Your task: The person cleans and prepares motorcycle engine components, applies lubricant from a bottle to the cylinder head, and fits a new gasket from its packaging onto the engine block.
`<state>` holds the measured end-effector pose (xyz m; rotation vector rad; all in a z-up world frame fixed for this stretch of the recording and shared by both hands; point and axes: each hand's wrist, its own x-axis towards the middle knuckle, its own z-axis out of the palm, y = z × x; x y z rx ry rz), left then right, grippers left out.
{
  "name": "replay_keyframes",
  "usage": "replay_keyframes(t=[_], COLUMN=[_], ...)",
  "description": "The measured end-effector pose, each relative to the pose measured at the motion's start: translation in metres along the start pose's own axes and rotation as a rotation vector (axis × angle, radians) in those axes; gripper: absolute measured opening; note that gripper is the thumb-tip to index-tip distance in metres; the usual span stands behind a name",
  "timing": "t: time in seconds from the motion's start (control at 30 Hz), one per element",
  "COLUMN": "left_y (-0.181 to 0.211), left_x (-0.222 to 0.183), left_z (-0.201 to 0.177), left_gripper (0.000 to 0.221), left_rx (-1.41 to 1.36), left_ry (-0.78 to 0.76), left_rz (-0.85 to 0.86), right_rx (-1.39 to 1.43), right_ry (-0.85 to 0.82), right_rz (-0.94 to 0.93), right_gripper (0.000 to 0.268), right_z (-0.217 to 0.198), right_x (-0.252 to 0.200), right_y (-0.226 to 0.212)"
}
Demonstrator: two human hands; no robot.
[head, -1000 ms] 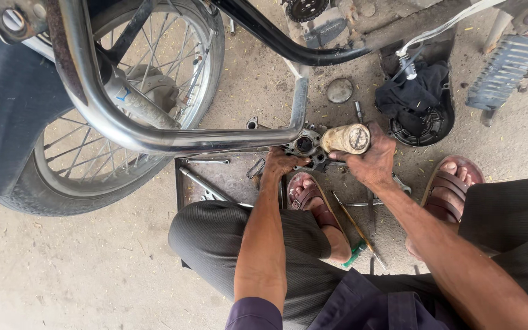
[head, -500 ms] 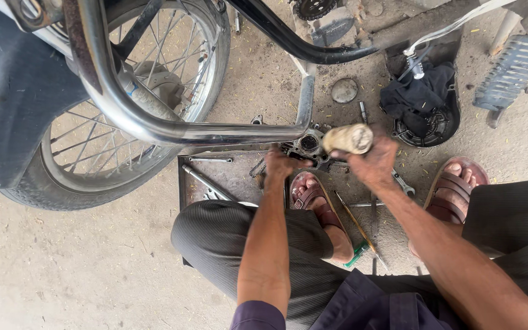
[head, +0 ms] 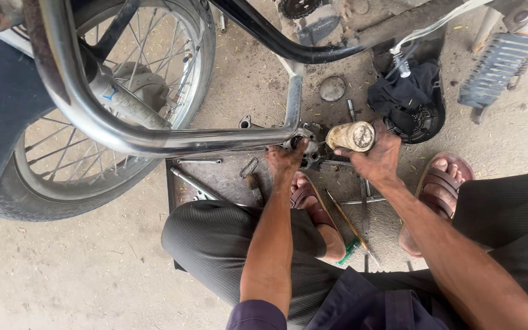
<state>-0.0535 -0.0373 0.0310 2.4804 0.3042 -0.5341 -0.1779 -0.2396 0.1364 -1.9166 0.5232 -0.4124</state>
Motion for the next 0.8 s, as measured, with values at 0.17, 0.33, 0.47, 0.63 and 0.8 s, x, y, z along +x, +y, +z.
replay_keyframes(t=[0.17,0.33,0.47,0.63,0.8], left_y=[0.007,-0.007,-0.042,-0.083,-0.101], left_x=[-0.004,0.011,0.055,0.113,0.124], left_z=[0.002,-0.001,-0.016,0.012,0.036], left_gripper=[0.125,0.105,0.093,0.086,0.086], left_rx=[0.298,0.001,-0.647,-1.172,-1.419], left_ry=[-0.029,0.001,-0.194,-0.246,-0.242], left_rz=[0.221,0.028,-0.235,-0.316,-0.322], right_rx=[-0.134,0.016,0.212,0.019,0.118], right_ry=[0.022,0.153,0.019,0.010,0.039], right_rz=[0.005,-0.051,-0.187,-0.158,-0.189], right_gripper=[0.064,0.058,0.052,0.062,0.050], right_z=[0.000,0.005,0.015,0.016,0.012], right_x=[0.002,0.005,0.009,0.013,0.009], right_y=[-0.001,0.003,0.003,-0.009,-0.023])
